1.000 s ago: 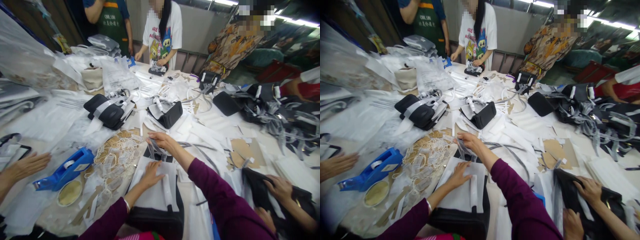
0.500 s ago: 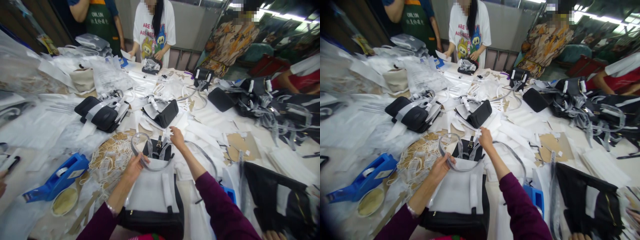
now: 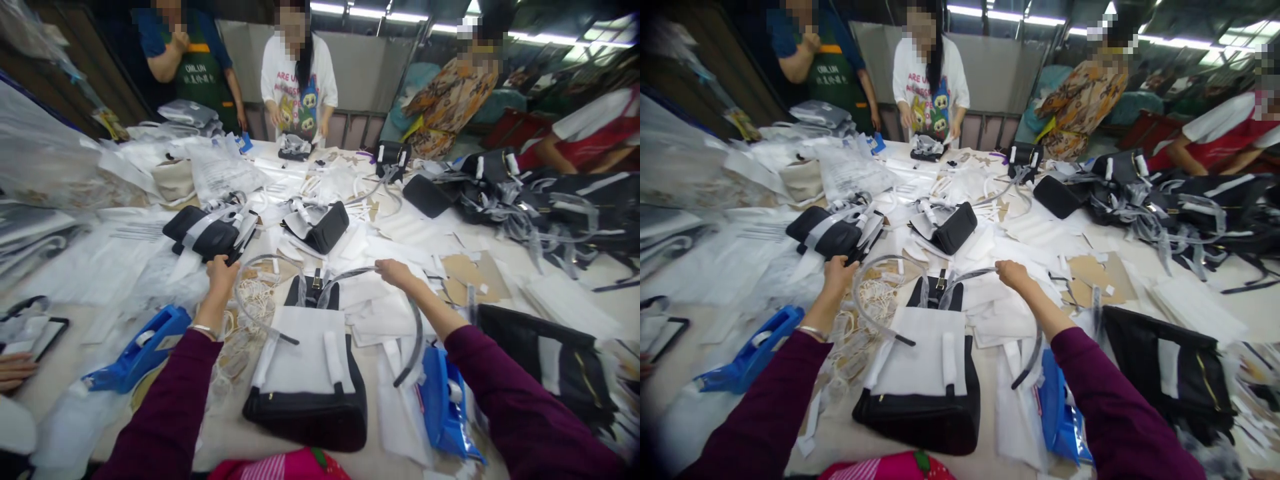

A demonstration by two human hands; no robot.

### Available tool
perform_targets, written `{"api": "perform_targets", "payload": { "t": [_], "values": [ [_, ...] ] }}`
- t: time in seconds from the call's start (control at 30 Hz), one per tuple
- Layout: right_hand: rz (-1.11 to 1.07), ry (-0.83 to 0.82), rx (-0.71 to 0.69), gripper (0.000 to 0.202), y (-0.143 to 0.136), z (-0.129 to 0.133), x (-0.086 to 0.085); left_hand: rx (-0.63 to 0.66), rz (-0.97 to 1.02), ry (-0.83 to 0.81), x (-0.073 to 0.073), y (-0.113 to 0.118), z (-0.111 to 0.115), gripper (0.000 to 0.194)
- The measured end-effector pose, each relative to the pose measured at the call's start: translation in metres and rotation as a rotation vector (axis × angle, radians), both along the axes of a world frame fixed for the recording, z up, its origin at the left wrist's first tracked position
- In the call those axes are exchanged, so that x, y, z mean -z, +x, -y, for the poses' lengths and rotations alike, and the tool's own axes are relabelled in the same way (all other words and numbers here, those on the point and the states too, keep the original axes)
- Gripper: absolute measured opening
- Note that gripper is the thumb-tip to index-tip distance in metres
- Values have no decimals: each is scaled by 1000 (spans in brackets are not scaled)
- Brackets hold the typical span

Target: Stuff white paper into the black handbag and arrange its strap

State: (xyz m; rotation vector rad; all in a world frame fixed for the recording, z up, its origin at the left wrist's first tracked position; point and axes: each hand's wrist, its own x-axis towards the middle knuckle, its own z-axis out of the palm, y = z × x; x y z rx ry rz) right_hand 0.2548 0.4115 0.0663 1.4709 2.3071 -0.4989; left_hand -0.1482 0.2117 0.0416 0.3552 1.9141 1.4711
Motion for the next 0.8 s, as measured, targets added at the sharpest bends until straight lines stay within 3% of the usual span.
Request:
{"api": "perform_targets", "payload": {
  "t": [0.07,0.17,0.27,0.33,0.43,0.53,0.63,0.73,0.8],
  "values": [
    [-20,-94,-15,13,-6,6,-19,92,11,20,-6,27,4,40],
    [-104,-258,-10,10,-18,22,-47,398,172,27,-10,91,17,26],
    [-227,-439,-2,9,-32,49,-72,701,406,47,-13,158,27,45],
    [-305,-573,-7,10,-40,71,-85,790,599,96,-18,192,27,51],
    [-421,-730,0,9,-50,104,-92,677,914,229,-28,224,18,45],
    [-550,-790,37,5,-50,129,-85,486,943,344,-37,234,7,37],
    [-652,-759,118,15,-29,147,-67,377,886,406,-41,223,5,29],
    [-707,-708,206,17,10,167,-52,274,843,413,-39,201,4,24],
    [-738,-764,208,18,37,183,-49,240,830,385,-37,187,1,23]
  ]
}}
